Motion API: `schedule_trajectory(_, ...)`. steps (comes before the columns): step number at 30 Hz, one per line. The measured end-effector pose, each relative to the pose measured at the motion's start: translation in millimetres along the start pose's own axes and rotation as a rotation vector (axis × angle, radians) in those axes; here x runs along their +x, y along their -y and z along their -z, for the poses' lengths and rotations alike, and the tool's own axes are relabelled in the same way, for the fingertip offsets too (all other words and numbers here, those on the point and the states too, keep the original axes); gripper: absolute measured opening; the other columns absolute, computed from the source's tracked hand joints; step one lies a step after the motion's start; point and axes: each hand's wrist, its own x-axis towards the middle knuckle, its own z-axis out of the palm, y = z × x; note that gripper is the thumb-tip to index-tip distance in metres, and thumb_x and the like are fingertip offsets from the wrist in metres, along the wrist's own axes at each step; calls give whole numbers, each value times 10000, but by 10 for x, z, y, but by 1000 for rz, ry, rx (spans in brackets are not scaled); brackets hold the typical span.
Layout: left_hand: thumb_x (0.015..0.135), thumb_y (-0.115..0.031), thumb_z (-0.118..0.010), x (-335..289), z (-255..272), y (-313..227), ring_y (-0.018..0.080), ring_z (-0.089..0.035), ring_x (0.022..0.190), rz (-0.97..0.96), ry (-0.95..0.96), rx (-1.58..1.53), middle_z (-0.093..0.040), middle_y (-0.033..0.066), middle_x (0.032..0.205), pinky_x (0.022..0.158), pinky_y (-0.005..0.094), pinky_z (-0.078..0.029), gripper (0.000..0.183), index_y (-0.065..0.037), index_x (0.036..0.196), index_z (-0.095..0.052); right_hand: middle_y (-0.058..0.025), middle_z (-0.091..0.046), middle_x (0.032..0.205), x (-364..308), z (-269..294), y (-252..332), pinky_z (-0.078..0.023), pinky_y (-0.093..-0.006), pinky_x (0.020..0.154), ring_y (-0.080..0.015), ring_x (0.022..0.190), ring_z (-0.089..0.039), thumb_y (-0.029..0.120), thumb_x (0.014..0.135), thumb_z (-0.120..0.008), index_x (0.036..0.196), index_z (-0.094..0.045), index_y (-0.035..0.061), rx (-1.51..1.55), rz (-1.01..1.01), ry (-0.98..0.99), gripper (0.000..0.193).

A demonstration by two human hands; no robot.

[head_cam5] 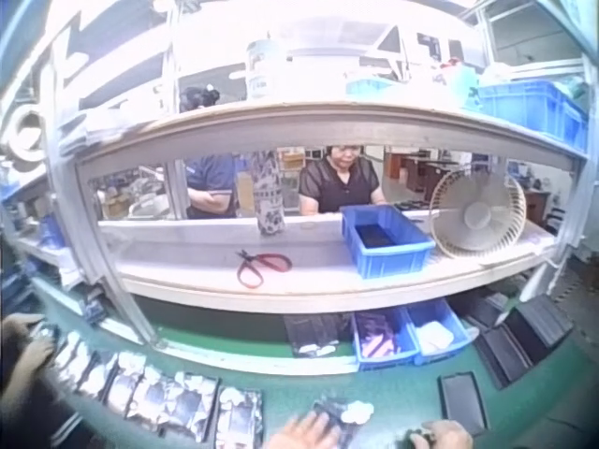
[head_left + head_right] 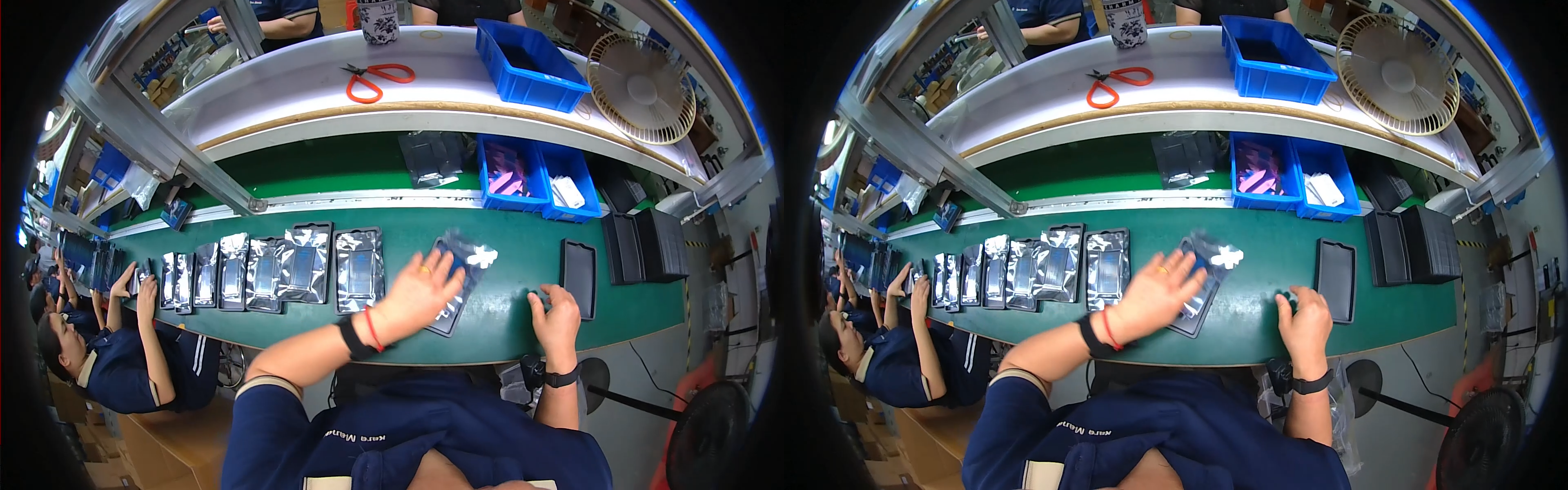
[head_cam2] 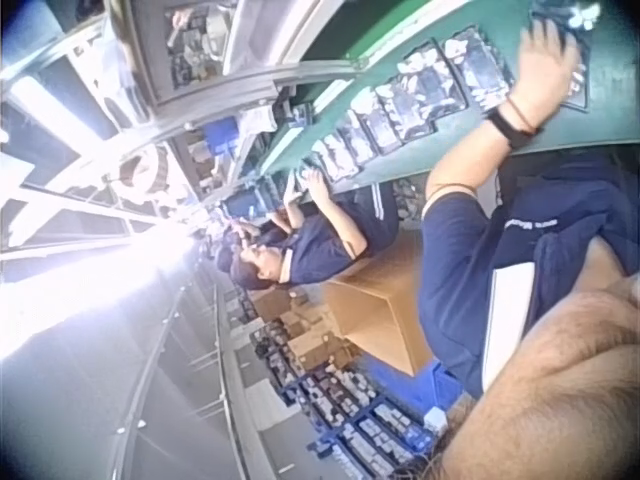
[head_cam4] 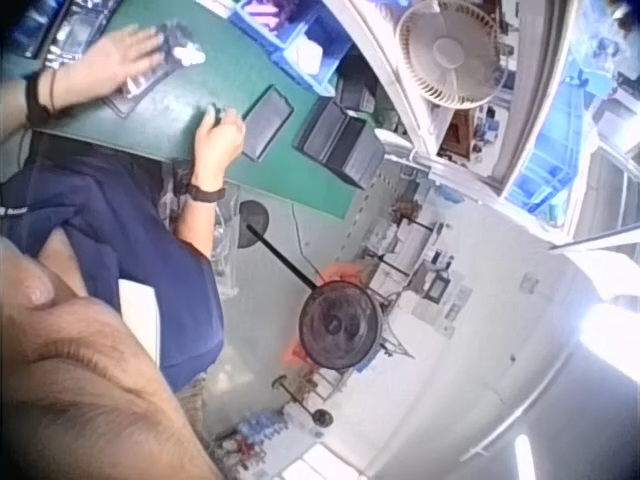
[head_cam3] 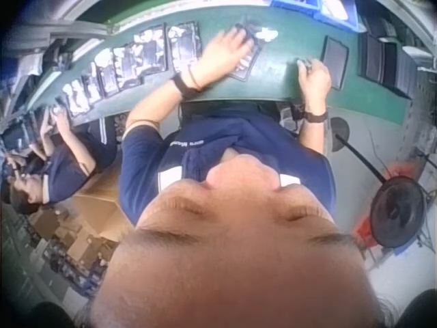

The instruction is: Placing electronic components into plastic trays and sealing them in anti-static bags.

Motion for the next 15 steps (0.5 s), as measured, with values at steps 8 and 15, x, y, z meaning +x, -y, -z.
schedule_trajectory(8, 717, -676, -581, -189, 22, -396, 415, -300, 1313, 125, 295, -168, -321, 269, 1405, 1023, 632, -221, 935, -9, 1348, -400, -165, -632, 937, -80, 375, -461, -462, -418, 778, -352, 899, -574, 233, 778, -687, 970, -626, 1, -180, -167, -209, 307)
schedule_trajectory(15, 716, -639, -601, -333, -145, -204, 425, -351, 1274, 462, 168, 112, -361, 291, 1367, 1008, 635, -230, 951, 51, 1331, -377, -183, -587, 1032, 110, 35, -704, -461, -436, 842, -367, 1002, -541, 196, 758, -701, 1126, -564, 14, -257, -386, -126, 433)
